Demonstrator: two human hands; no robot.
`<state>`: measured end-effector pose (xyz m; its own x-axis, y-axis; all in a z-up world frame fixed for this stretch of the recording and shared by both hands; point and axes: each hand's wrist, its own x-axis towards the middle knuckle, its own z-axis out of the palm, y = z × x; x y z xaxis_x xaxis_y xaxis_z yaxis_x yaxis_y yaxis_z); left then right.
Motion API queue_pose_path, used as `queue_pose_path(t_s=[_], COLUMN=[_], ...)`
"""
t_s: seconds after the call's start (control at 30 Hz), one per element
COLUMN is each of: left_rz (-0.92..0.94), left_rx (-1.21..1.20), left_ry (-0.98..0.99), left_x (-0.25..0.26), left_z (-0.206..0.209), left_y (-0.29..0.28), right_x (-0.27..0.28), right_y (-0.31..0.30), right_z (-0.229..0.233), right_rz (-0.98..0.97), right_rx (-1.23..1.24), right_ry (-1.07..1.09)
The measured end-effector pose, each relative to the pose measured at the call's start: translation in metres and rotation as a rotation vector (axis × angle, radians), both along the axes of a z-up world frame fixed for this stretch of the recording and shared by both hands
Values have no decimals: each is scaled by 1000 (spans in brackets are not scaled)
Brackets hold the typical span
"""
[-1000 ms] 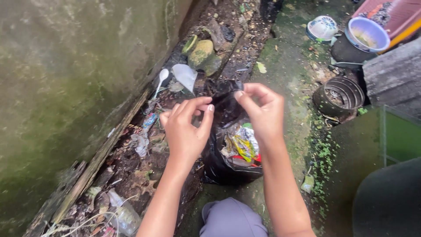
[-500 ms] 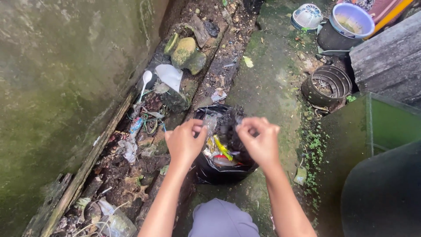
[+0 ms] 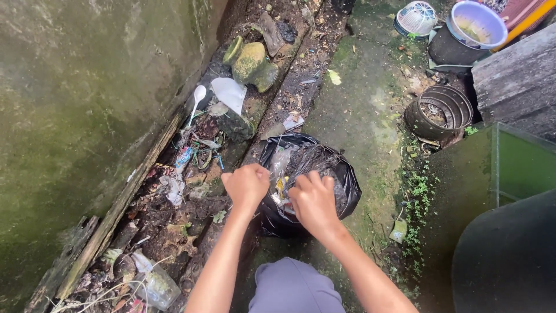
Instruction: Picking up trash and debris from a narrow outdoor alleyway and placing it into a garbage bag.
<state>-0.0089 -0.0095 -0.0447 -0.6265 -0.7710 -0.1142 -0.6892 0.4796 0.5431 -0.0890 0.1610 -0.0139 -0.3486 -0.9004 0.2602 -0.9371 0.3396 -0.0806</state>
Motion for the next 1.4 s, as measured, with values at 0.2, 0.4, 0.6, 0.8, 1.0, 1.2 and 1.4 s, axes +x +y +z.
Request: queue_pose_path(t_s=[0.2, 0.4, 0.6, 0.8, 1.0, 1.2, 1.4], left_rz=[33, 39, 57, 60, 310, 362, 215], left_rx=[213, 314, 430, 620, 753, 843, 809], left_ry=[91, 70, 137, 139, 283, 457, 872], left_x=[8, 16, 14, 13, 3, -14, -19], left_z=[2, 2, -13, -8, -33, -23, 62], left_y=[17, 15, 12, 12, 4, 0, 19], right_x=[12, 16, -54, -86, -88, -117, -96], right_y=[-11, 1, 46, 75, 69, 73, 97], right_z=[-33, 51, 65, 9, -24, -67, 22], right_rz=[-1, -41, -441, -820, -838, -685, -616], right_rx=[77, 130, -224, 135, -363, -880, -1064], right_ry=[53, -45, -521, -849, -1008, -1225, -924])
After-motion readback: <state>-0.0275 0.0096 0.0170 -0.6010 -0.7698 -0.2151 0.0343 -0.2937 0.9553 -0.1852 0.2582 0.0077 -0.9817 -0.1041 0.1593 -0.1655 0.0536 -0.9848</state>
